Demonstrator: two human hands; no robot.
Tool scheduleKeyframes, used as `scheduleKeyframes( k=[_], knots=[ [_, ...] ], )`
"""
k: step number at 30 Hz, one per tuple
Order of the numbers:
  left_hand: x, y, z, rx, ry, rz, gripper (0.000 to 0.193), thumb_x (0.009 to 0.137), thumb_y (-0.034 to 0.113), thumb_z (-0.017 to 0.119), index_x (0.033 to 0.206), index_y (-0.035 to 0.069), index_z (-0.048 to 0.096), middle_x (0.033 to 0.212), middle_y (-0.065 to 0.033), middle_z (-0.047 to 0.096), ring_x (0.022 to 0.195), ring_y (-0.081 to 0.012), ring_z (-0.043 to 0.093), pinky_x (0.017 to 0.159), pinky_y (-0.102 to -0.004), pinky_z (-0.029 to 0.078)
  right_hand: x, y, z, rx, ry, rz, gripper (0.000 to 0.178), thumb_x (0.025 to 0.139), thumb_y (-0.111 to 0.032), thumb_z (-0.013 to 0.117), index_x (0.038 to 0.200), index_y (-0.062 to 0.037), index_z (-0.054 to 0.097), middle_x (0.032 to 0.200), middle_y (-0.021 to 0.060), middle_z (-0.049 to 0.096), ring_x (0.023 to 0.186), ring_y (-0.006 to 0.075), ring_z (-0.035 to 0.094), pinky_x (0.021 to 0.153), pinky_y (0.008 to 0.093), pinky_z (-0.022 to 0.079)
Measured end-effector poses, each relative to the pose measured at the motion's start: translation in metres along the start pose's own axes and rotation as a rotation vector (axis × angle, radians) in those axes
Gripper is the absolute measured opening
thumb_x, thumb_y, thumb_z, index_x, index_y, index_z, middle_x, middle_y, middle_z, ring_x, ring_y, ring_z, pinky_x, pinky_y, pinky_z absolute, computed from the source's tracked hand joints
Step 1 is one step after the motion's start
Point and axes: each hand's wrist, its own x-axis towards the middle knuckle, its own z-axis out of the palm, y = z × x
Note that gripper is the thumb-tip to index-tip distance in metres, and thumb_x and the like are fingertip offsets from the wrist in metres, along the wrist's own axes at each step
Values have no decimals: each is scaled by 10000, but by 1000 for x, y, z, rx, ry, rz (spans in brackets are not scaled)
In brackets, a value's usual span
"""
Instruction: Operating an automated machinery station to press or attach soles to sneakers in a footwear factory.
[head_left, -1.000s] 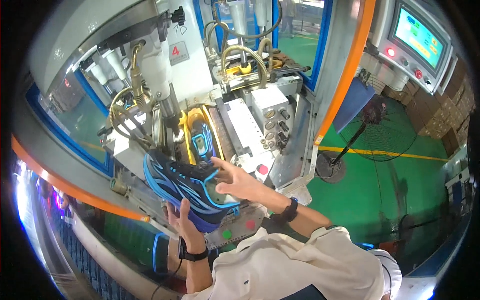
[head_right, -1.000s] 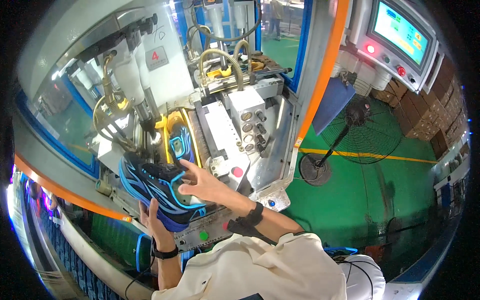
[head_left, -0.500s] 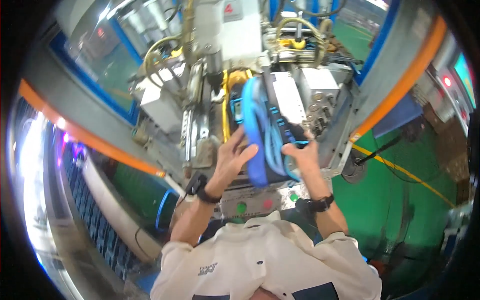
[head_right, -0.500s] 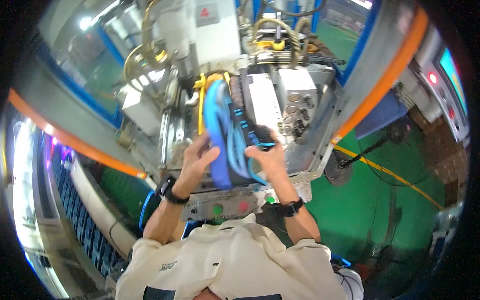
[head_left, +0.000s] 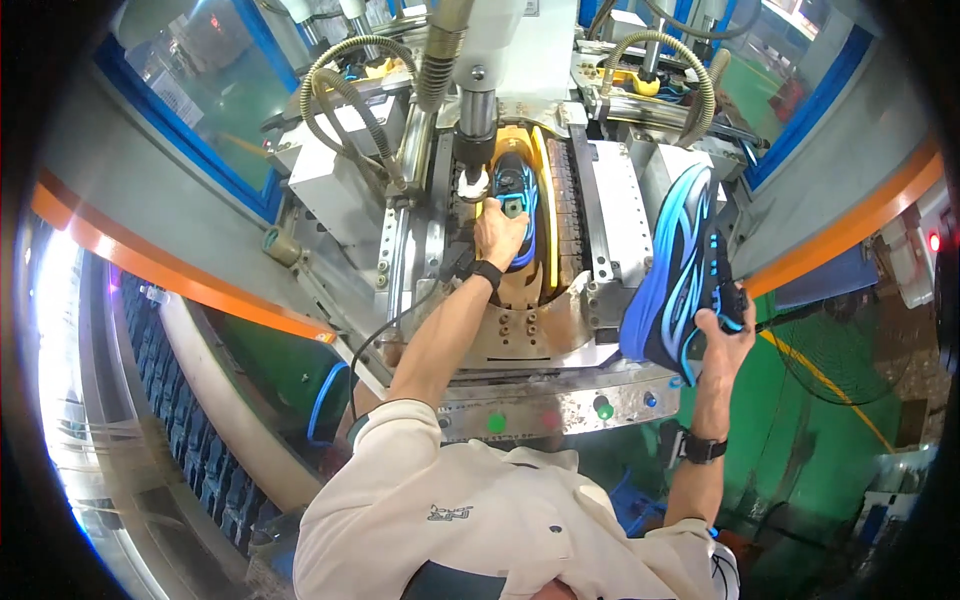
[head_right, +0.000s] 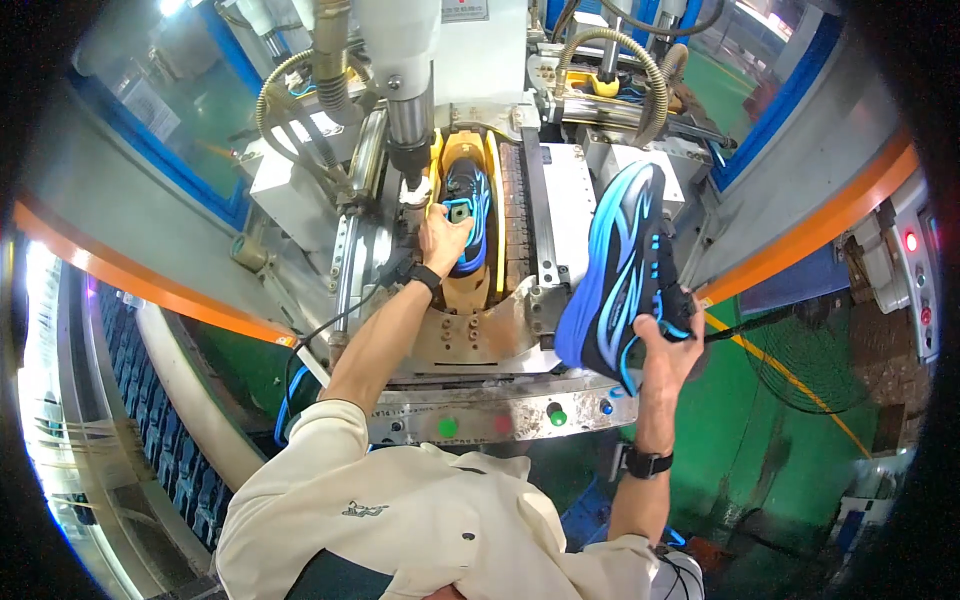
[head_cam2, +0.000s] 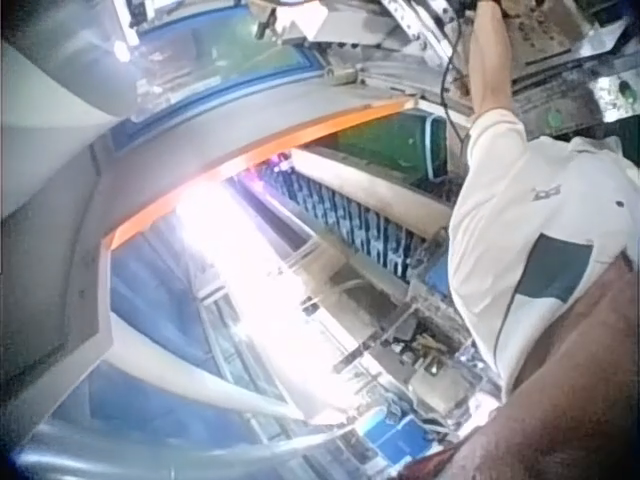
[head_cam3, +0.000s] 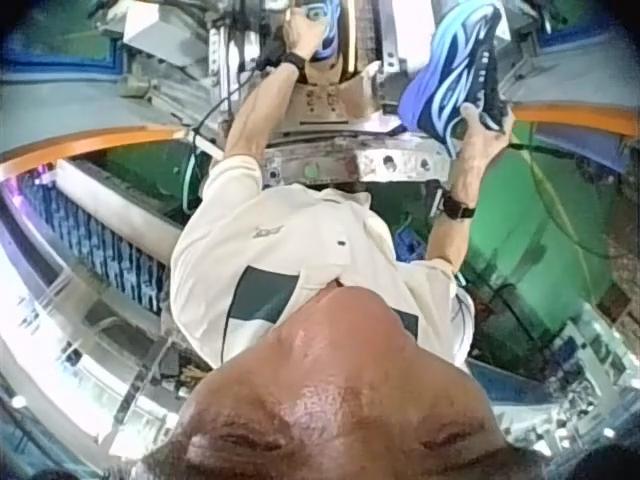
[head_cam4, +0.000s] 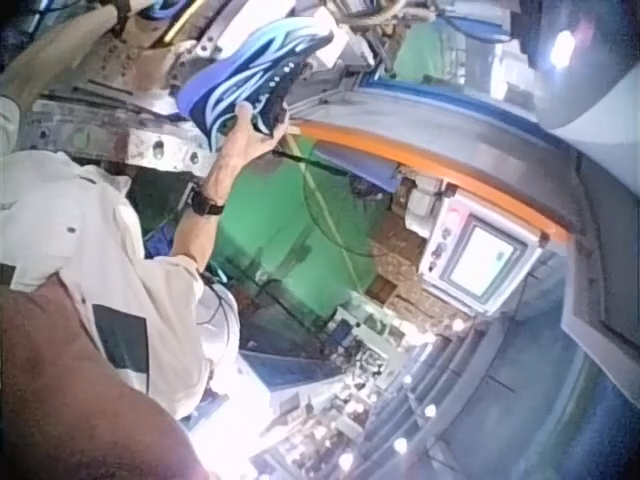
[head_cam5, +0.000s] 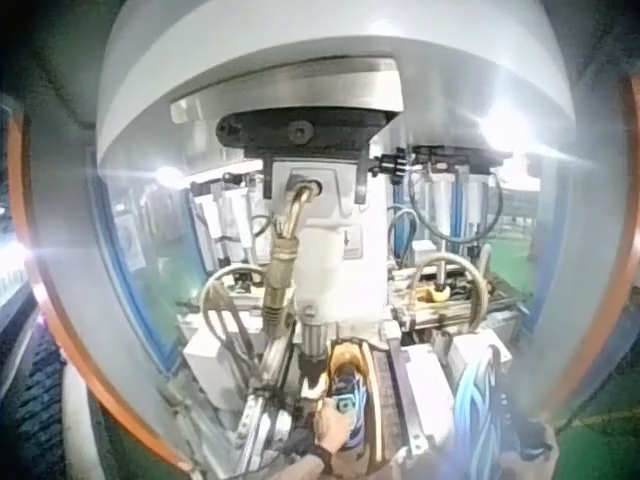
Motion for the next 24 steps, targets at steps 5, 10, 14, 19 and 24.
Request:
scheduleKeyframes(
  k=[5, 10, 14, 19, 24],
  knots=[
    [-10, 3, -7, 24, -28, -57, 498, 679, 250, 746, 1093, 12, 607, 951, -272, 673, 918, -435, 649, 815, -480, 517, 61, -12, 35, -135, -17, -113, 548, 664, -100, 771, 1158, 27, 568, 955, 51, 648, 841, 145, 599, 789, 283, 491],
    [2, -29, -37, -526, -124, -299, 325, 634, 116, 756, 904, -47, 674, 793, -109, 691, 649, -197, 653, 624, -285, 499, 115, -28, 104, -417, -145, -222, 550, 597, -209, 785, 1063, 36, 626, 933, 138, 689, 831, 205, 641, 780, 306, 500],
    [-44, -32, -94, -1070, -256, -560, 183, 764, 79, 725, 890, -42, 671, 765, -56, 660, 632, -140, 619, 556, -265, 486, 137, -47, 166, -722, -396, -73, 557, 588, -272, 787, 1009, 63, 640, 914, 189, 687, 849, 265, 663, 805, 350, 510],
    [-158, -6, -210, -940, -182, -615, 248, 810, 139, 709, 1005, -5, 656, 632, 71, 478, 499, -32, 389, 451, -228, 275, 153, -10, 243, -948, -717, -20, 650, 576, -327, 808, 1019, 112, 623, 967, 257, 669, 912, 330, 668, 803, 379, 530],
    [-225, -22, -305, -822, -125, -643, 361, 791, 80, 611, 1115, -79, 605, 982, -88, 662, 840, -141, 634, 767, -253, 497, 112, 54, 311, -975, -754, 26, 668, 633, -300, 787, 1146, 64, 563, 1048, 244, 670, 974, 368, 668, 858, 407, 534]
  ],
)
